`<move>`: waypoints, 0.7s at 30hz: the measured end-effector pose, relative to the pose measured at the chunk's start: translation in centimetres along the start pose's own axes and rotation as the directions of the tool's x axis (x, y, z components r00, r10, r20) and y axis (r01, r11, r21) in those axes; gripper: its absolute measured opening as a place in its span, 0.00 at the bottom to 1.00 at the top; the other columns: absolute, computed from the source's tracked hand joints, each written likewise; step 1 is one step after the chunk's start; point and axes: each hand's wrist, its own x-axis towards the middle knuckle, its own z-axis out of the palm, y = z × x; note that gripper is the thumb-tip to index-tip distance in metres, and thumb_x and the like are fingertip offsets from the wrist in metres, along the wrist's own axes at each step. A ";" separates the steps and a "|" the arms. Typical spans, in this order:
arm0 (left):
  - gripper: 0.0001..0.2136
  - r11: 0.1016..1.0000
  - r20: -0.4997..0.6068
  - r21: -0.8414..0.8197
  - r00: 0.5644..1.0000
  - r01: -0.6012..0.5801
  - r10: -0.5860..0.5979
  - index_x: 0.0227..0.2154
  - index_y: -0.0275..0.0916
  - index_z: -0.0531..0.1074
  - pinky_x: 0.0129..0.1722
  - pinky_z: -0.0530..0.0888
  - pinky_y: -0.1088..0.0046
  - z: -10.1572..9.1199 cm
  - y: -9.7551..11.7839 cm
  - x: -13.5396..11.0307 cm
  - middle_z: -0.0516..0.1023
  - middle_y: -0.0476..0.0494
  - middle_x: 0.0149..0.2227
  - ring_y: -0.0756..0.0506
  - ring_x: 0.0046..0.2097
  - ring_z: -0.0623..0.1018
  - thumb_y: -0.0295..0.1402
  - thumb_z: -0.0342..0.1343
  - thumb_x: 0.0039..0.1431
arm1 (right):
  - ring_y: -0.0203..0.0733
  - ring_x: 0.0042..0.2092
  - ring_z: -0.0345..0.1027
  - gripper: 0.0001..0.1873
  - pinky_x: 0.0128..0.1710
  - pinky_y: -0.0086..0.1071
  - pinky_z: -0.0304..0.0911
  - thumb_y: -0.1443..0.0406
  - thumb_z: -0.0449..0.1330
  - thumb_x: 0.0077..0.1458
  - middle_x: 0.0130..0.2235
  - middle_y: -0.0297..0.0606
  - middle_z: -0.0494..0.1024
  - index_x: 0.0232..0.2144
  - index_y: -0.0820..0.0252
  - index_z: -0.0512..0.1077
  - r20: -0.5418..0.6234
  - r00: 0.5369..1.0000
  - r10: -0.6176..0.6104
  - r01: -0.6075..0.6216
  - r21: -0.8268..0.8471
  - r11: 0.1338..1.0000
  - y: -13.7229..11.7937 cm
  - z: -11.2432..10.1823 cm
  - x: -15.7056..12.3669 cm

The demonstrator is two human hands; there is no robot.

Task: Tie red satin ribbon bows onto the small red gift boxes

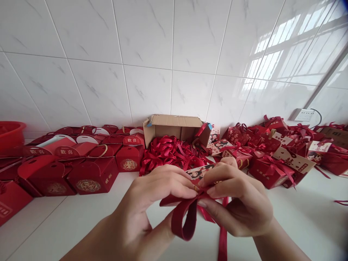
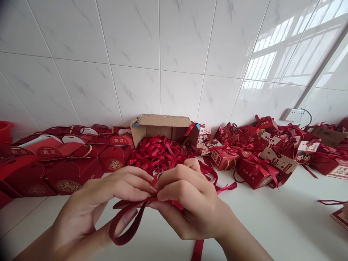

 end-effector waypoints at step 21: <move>0.18 0.945 0.122 -0.256 0.977 0.203 -0.176 0.47 0.47 0.74 0.51 0.73 0.58 -0.3 0.0 -1.3 0.75 0.41 0.46 0.37 0.50 0.75 0.29 0.55 0.53 | 0.38 0.26 0.71 0.13 0.31 0.38 0.58 0.77 0.59 0.49 0.29 0.34 0.78 0.33 0.57 0.65 0.019 0.999 -0.034 0.036 -0.081 0.996 -0.7 -0.5 -0.6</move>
